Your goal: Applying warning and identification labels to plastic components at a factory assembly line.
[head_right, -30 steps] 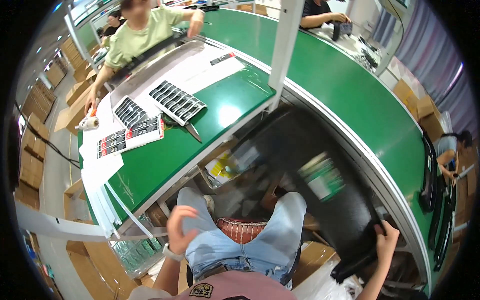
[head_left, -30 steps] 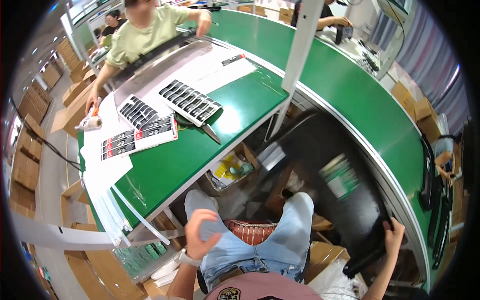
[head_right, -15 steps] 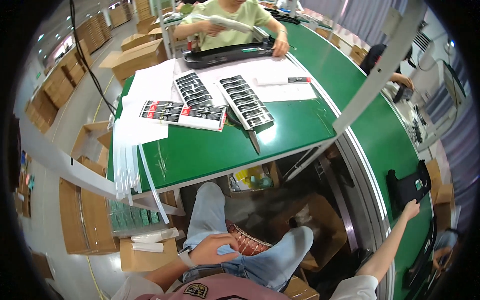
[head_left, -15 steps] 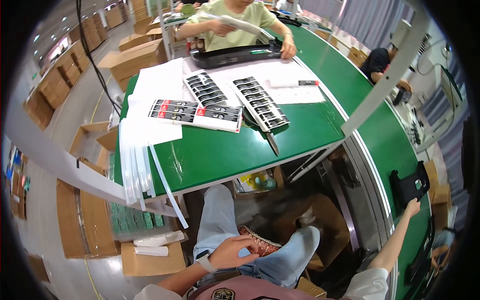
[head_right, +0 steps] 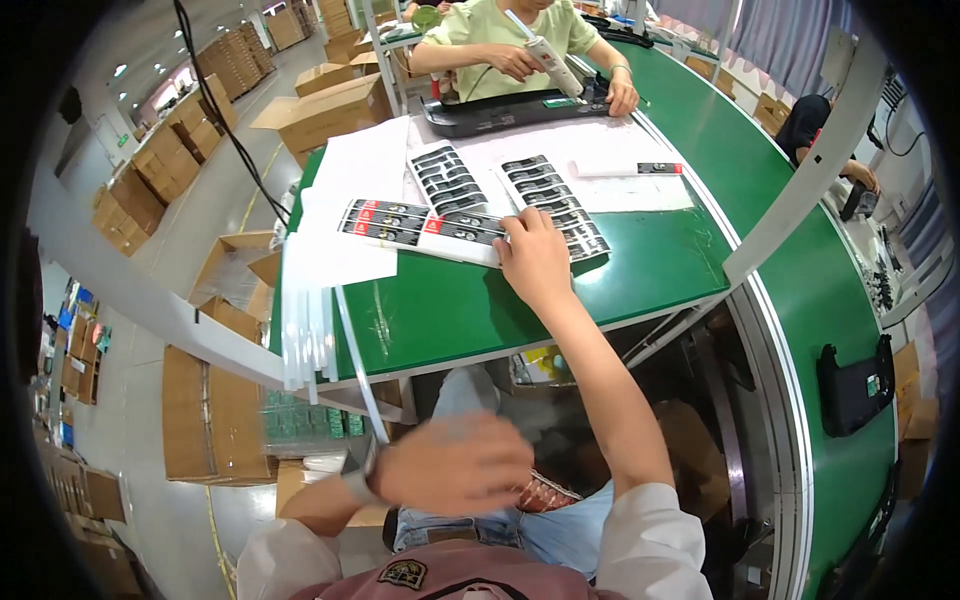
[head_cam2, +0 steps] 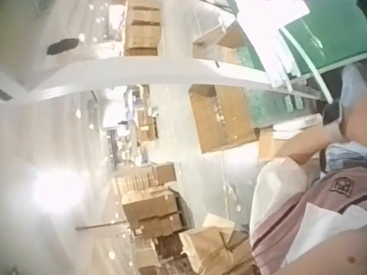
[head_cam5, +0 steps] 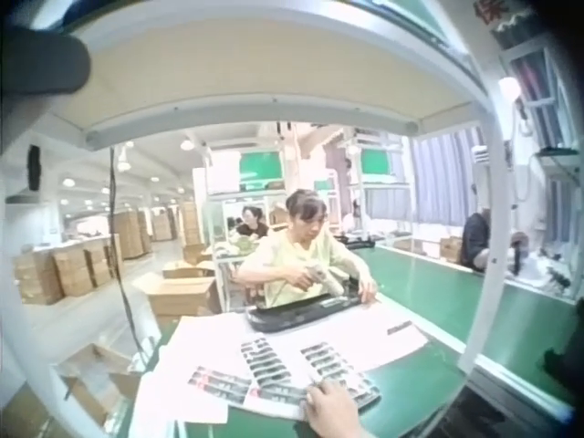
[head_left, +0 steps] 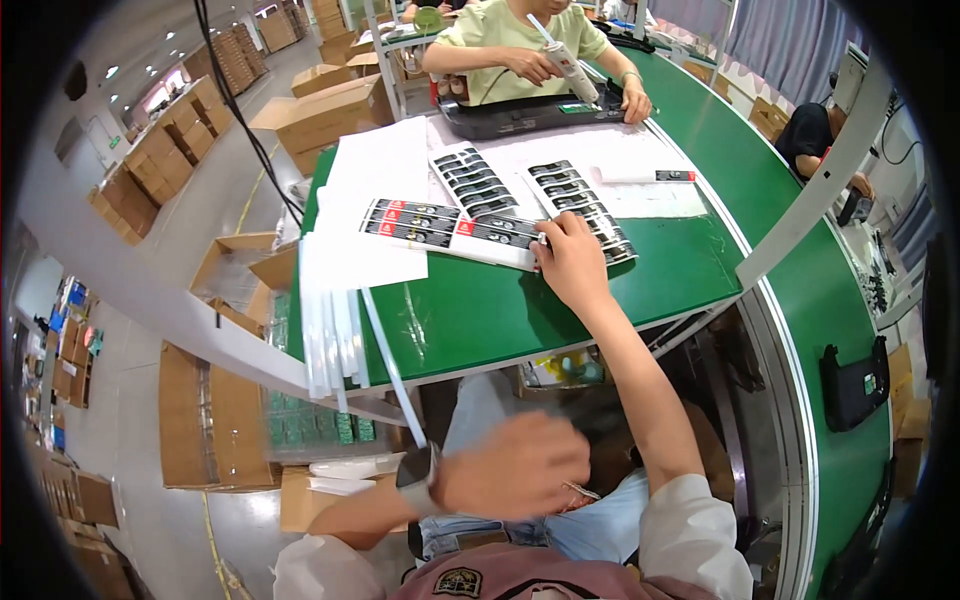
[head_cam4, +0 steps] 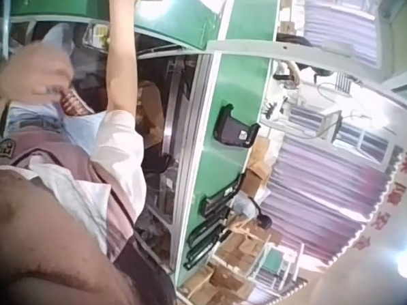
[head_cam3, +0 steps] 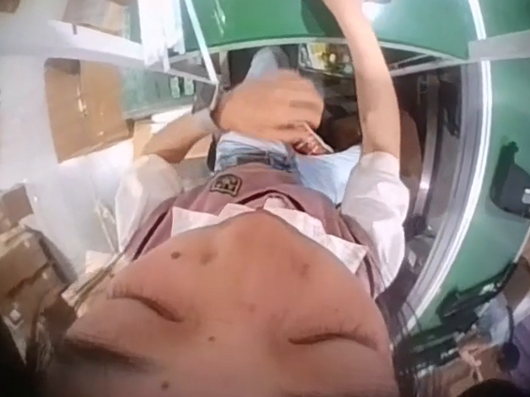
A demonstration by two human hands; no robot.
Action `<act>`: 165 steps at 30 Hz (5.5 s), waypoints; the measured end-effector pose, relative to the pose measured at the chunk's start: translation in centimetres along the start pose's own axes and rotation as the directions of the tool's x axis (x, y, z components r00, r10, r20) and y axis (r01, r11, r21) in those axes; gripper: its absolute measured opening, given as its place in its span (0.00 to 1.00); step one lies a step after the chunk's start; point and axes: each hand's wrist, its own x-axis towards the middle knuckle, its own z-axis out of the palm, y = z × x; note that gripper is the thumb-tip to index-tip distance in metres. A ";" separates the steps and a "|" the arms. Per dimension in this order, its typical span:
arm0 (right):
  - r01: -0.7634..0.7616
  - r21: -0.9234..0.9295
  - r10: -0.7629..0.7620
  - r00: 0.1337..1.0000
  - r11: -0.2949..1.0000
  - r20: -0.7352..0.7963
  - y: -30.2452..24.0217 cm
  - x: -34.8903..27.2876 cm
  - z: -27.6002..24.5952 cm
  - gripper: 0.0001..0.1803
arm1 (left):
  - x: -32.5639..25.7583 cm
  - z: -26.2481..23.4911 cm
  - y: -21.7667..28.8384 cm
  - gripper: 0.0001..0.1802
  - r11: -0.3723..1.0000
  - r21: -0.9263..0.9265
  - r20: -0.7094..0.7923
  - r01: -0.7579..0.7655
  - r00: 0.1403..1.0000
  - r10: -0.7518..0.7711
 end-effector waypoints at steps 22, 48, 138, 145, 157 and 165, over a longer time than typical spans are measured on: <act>-0.182 -0.160 0.217 0.945 0.970 0.244 -0.7 0.4 2.0 0.11 | 1.7 -5.5 -22.6 0.23 0.788 0.474 -0.337 0.394 0.907 -0.251; -0.325 0.248 0.355 0.931 0.913 -0.087 -4.6 -2.0 2.7 0.06 | 1.2 -5.9 -22.6 0.42 0.741 0.263 -0.391 0.618 0.770 -0.504; -0.785 0.617 0.622 0.452 -0.063 0.639 -11.7 -25.3 -18.1 0.04 | -9.3 7.8 -5.4 0.13 0.749 -0.569 -0.096 0.339 0.877 -0.470; -0.929 0.363 0.746 0.290 0.069 0.599 -12.4 -24.2 -16.0 0.05 | -9.2 8.1 -5.1 0.09 0.812 -0.427 -0.194 0.398 0.837 -0.512; -0.972 0.232 0.713 0.180 0.025 0.677 -12.3 -23.5 -15.2 0.04 | -9.6 8.9 -4.8 0.11 0.805 -0.257 -0.209 0.535 0.783 -0.586; -0.976 0.215 0.729 0.166 0.026 0.664 -12.3 -23.6 -15.0 0.03 | -9.8 9.1 -4.7 0.12 0.813 -0.222 -0.229 0.538 0.782 -0.580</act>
